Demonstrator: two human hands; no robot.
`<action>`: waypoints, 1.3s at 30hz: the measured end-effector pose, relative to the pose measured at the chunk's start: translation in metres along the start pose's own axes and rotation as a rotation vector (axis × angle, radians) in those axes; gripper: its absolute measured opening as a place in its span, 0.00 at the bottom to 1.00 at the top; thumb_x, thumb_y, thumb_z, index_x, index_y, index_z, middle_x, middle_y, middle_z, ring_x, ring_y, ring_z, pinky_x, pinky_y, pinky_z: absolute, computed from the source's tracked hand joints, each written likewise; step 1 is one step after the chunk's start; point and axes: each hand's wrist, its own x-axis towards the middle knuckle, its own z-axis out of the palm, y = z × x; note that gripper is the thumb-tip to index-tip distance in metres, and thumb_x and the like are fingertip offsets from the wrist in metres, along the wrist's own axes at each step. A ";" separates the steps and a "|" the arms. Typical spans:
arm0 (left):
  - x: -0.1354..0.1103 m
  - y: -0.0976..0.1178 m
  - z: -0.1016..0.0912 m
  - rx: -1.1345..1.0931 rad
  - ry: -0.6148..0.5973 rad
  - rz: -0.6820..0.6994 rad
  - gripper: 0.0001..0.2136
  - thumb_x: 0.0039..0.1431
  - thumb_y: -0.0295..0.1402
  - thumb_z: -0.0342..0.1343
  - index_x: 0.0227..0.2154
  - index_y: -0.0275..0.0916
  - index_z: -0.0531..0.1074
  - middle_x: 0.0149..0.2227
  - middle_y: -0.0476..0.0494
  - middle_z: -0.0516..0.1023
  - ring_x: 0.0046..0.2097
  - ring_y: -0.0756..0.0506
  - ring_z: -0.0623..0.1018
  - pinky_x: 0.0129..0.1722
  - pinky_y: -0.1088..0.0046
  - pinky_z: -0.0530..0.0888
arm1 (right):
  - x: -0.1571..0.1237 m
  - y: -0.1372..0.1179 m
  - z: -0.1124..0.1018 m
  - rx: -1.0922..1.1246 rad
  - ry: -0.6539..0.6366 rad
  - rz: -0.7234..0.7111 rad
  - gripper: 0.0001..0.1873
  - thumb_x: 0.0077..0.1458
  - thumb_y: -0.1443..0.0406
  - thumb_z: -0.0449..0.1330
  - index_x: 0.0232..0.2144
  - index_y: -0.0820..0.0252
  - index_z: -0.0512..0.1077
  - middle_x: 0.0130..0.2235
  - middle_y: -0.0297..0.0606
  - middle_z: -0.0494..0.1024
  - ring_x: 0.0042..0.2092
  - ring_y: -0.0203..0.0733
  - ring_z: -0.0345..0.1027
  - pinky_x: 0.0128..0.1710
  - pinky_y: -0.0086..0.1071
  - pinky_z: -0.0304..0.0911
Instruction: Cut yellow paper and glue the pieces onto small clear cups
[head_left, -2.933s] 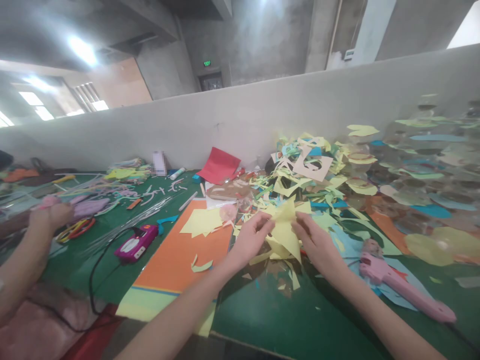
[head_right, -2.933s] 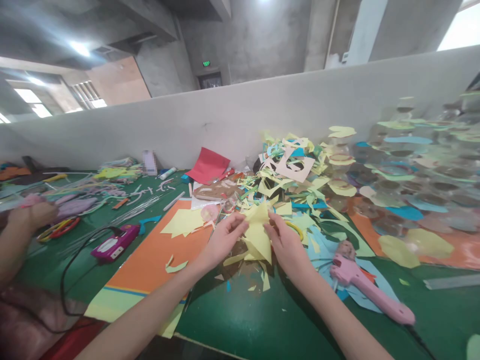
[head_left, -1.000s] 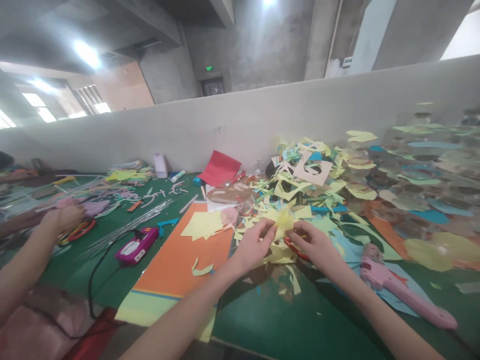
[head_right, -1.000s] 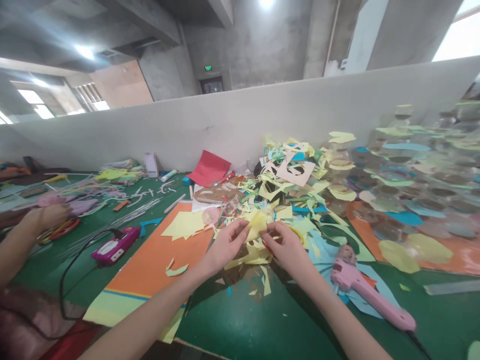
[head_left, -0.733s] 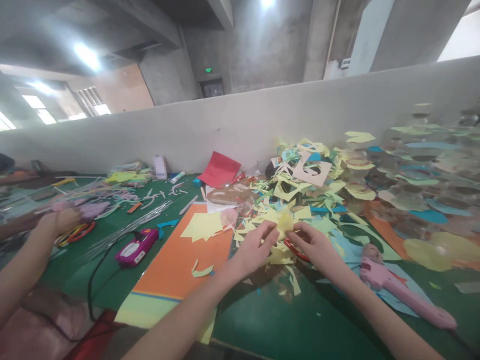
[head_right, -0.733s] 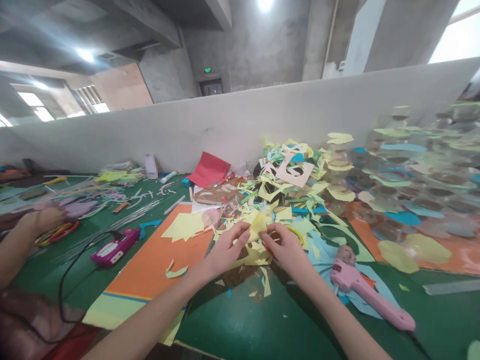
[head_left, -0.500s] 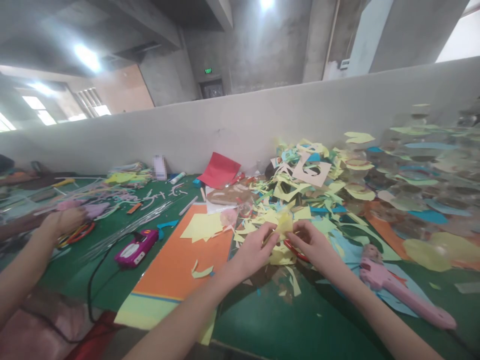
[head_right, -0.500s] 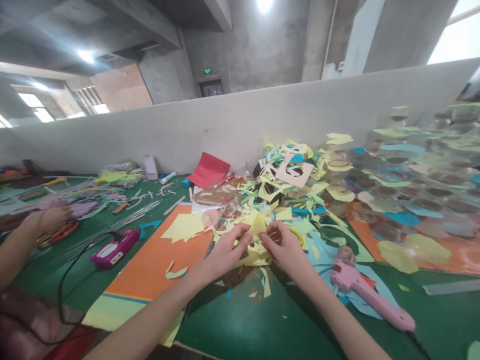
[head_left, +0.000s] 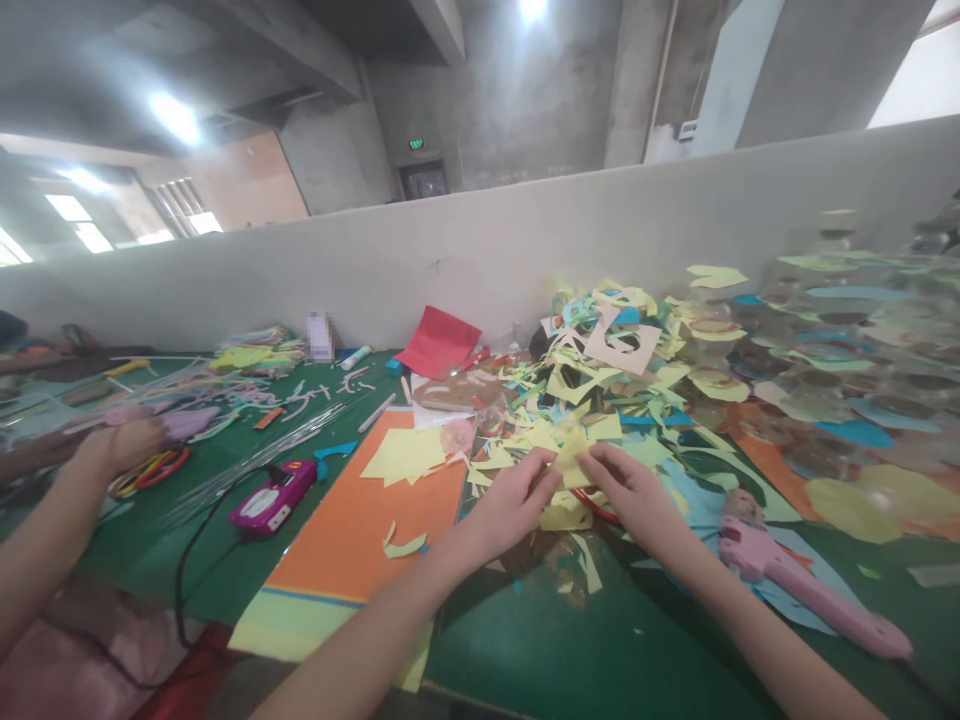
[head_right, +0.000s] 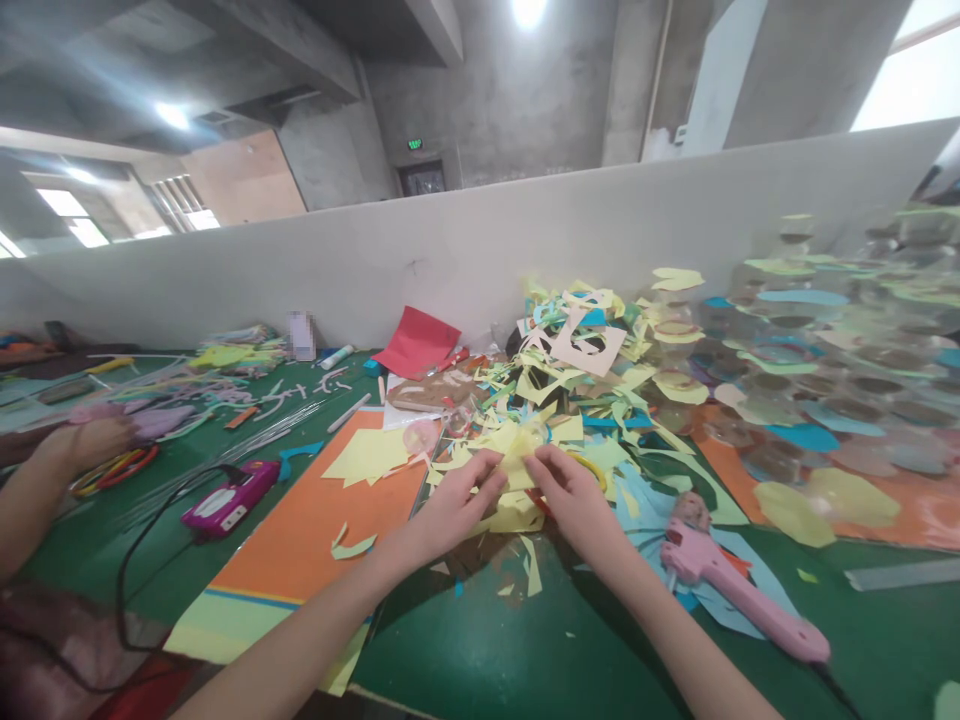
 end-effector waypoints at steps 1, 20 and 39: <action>0.000 0.000 0.000 0.003 0.000 -0.005 0.15 0.67 0.47 0.44 0.41 0.42 0.66 0.26 0.55 0.62 0.29 0.49 0.66 0.31 0.74 0.63 | 0.000 0.000 0.000 -0.010 0.012 -0.001 0.18 0.57 0.48 0.55 0.28 0.55 0.69 0.30 0.34 0.71 0.33 0.40 0.66 0.33 0.31 0.68; 0.004 -0.004 0.004 -0.097 -0.052 0.002 0.16 0.66 0.48 0.45 0.40 0.41 0.66 0.25 0.56 0.56 0.28 0.51 0.60 0.28 0.75 0.58 | 0.005 0.002 0.000 -0.063 0.077 -0.021 0.21 0.55 0.45 0.55 0.26 0.55 0.69 0.28 0.34 0.72 0.32 0.42 0.67 0.34 0.35 0.66; 0.007 -0.014 0.007 -0.430 0.052 -0.042 0.18 0.62 0.51 0.51 0.42 0.40 0.66 0.25 0.57 0.58 0.25 0.54 0.57 0.24 0.78 0.56 | 0.004 -0.016 -0.006 0.050 -0.031 -0.043 0.27 0.45 0.39 0.61 0.29 0.53 0.64 0.25 0.30 0.67 0.28 0.39 0.65 0.30 0.33 0.66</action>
